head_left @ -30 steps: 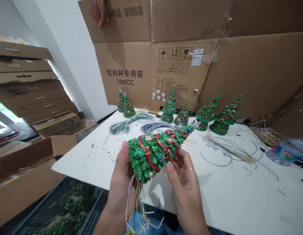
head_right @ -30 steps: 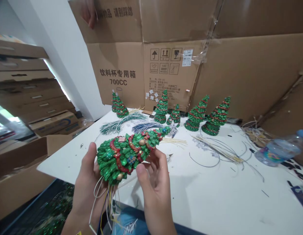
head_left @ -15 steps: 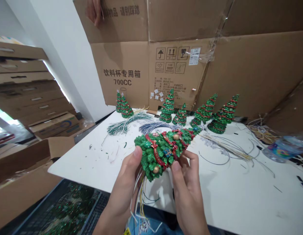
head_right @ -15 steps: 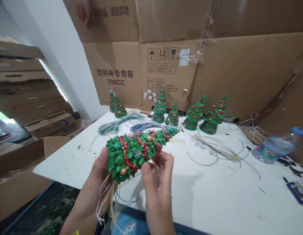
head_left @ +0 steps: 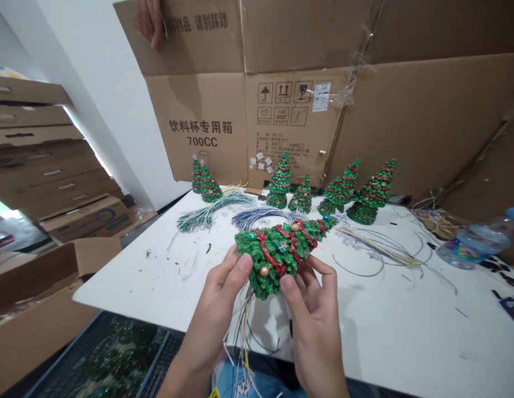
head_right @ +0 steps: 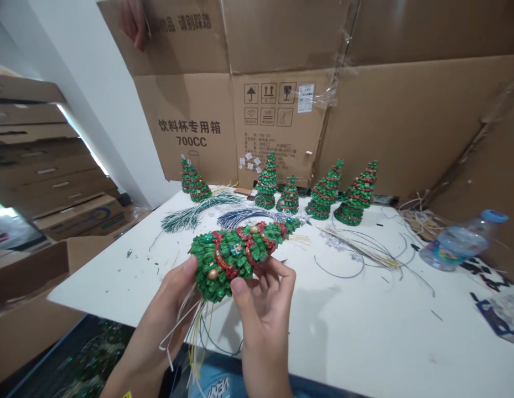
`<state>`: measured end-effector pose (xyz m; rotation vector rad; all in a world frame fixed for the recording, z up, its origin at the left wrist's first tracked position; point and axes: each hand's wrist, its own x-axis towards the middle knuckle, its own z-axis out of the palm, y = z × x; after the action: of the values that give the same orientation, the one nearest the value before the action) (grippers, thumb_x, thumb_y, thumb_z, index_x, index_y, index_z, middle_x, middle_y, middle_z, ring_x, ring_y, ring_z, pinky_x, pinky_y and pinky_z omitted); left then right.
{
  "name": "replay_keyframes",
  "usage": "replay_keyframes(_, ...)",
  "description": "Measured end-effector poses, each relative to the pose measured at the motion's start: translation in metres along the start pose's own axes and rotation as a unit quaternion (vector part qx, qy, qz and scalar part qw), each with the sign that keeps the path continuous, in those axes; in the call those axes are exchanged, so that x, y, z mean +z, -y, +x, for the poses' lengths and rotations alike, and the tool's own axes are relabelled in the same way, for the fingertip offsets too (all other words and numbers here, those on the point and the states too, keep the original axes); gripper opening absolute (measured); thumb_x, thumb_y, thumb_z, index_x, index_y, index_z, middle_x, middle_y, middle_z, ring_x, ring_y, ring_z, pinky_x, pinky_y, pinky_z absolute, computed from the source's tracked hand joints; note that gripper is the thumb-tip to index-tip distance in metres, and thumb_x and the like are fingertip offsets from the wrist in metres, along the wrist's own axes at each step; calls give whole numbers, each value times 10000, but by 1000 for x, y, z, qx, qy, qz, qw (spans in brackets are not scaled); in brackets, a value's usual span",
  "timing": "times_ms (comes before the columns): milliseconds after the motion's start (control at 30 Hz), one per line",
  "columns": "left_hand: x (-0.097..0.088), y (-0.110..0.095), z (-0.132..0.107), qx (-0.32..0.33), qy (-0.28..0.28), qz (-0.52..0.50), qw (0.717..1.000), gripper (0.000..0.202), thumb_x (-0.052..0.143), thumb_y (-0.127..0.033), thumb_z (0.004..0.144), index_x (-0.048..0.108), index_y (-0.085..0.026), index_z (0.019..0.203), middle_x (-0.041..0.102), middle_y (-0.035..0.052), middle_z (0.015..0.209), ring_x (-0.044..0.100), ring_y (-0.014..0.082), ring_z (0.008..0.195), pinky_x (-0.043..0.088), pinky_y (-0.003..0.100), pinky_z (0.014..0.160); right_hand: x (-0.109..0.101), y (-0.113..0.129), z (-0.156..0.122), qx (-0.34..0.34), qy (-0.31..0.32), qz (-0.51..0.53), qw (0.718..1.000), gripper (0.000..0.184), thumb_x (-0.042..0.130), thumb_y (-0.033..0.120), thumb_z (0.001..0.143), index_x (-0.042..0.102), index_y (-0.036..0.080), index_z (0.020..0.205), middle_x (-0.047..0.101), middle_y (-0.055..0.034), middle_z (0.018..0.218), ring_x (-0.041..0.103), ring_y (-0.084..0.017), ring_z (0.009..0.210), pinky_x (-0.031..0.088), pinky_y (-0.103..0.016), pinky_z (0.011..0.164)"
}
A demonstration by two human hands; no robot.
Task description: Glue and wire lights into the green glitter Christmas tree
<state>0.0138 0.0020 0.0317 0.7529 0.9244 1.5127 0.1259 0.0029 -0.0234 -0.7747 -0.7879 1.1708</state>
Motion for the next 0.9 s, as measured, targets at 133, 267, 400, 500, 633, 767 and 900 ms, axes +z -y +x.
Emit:
replay_keyframes(133, -1, 1, 3, 118, -15, 102, 988, 270, 874, -490, 922, 897, -222, 943, 764, 126, 1452, 483, 376, 1615, 314, 428, 1379, -5, -3, 4, -8, -9, -17, 1000, 554, 872, 449, 961, 509, 315, 1357, 757, -121, 1401, 740, -288, 1312, 594, -477, 1091)
replay_keyframes(267, -8, -1, 5, 177, 52, 253, 950, 313, 851, -458, 948, 889, -279, 1203, 761, 102, 1446, 608, 372, 1459, 421, 446, 1285, 2, 4, 0, -5, -31, -19, 999, 534, 870, 469, 962, 526, 318, 1342, 736, -105, 1391, 726, -272, 1312, 594, -454, 1086)
replay_keyframes(400, -10, -2, 5, 201, 57, 321, 924, 310, 890, -394, 925, 873, -311, 1222, 773, 83, 1384, 661, 337, 1367, 478, 385, 1190, 11, 14, -7, 5, -51, -17, 999, 496, 834, 495, 986, 521, 320, 1328, 709, -111, 1414, 721, -268, 1300, 586, -457, 1102)
replay_keyframes(500, -6, -2, 4, 192, 17, 259, 947, 300, 949, -393, 858, 879, -275, 1125, 813, 78, 1239, 720, 314, 1225, 531, 350, 1089, 12, 18, -9, -7, -19, -9, 1000, 455, 792, 477, 1016, 528, 332, 1357, 695, -114, 1454, 681, -286, 1379, 584, -482, 1125)
replay_keyframes(633, -2, -1, 5, 161, -67, 153, 973, 408, 1016, -424, 766, 830, -242, 1079, 823, 45, 1091, 754, 251, 1041, 580, 282, 919, 7, 20, -9, -22, 42, -9, 999, 479, 775, 443, 1025, 576, 348, 1450, 651, -109, 1584, 610, -327, 1494, 585, -541, 1158)
replay_keyframes(767, -1, -3, 9, 113, -82, 41, 989, 470, 986, -426, 808, 789, -229, 1187, 849, 72, 1186, 796, 298, 1159, 628, 324, 987, 2, 18, -10, -24, 112, -36, 993, 562, 775, 477, 1018, 606, 415, 1550, 634, -53, 1648, 613, -359, 1499, 542, -612, 1219)
replay_keyframes(900, -2, -13, 16, 38, -124, -92, 987, 371, 893, -400, 902, 823, -195, 1203, 873, 105, 1207, 802, 353, 1254, 661, 422, 1093, -2, 22, -10, -10, 157, -52, 986, 585, 810, 530, 986, 663, 462, 1548, 594, -25, 1707, 651, -383, 1460, 535, -633, 1229)
